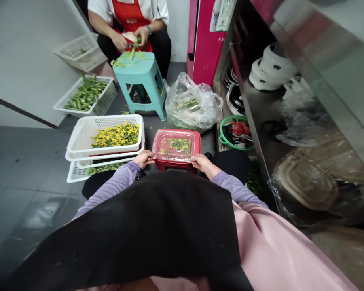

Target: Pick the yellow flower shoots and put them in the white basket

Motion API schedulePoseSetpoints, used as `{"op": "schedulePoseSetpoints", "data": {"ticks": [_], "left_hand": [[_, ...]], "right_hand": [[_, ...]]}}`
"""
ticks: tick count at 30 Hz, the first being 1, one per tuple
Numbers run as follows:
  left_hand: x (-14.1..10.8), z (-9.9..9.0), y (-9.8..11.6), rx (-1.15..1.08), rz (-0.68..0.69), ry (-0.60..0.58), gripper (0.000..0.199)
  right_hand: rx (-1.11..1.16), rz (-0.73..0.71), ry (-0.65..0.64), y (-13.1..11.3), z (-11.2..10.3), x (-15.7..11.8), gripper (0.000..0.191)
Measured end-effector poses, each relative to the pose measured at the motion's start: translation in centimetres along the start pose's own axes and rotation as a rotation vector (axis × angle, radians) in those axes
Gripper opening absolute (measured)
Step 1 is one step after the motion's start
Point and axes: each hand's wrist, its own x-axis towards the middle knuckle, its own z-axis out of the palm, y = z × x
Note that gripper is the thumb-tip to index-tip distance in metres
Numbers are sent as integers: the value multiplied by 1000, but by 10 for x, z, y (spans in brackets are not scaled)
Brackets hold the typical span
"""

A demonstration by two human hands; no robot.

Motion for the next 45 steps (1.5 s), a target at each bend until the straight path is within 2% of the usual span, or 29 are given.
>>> {"op": "schedulePoseSetpoints", "data": {"ticks": [6, 10, 13, 21, 24, 26, 28, 31, 33, 35, 37, 39, 42, 45], "left_hand": [[-4, -10, 9, -86, -40, -66, 21], [-6, -15, 9, -143, -59, -90, 20], [-7, -15, 6, -112, -64, -83, 19], [-7, -2, -4, 30, -80, 4, 21], [-10, -4, -1, 50, -41, 27, 22], [-11, -9, 4, 10, 23, -34, 20], [-12, -15, 10, -25, 72, -136, 19], [-12, -20, 15, -32, 90, -240, 19], [-12, -19, 17, -18, 102, -265, 18], [-13, -14, 19, 16, 141, -278, 16], [-13, -7, 26, 65, 203, -295, 14], [-12, 4, 40, 113, 269, -318, 14], [-5, 24, 71, 132, 310, -326, 15], [11, 39, 106, 45, 285, -257, 14]], "right_hand": [[96, 65, -163, -10, -11, 0, 20], [140, 43, -174, -10, -12, 1, 19], [50, 45, -173, -9, -9, -1, 18], [-47, -7, -88, 0, -4, -1, 26], [-153, 30, -177, 0, -9, -2, 20], [-200, 48, -250, -4, -13, -4, 12], [-151, 17, -258, -9, -16, -3, 5], [10, 19, -243, -14, -14, 2, 17], [76, 76, -296, -18, -10, 6, 31], [103, 87, -361, -24, -5, 10, 36], [124, 36, -370, -35, -2, 13, 33], [140, -16, -325, -50, -4, 15, 29], [134, -56, -277, -80, -14, 21, 30], [121, -98, -295, -114, -29, 37, 42]]}}
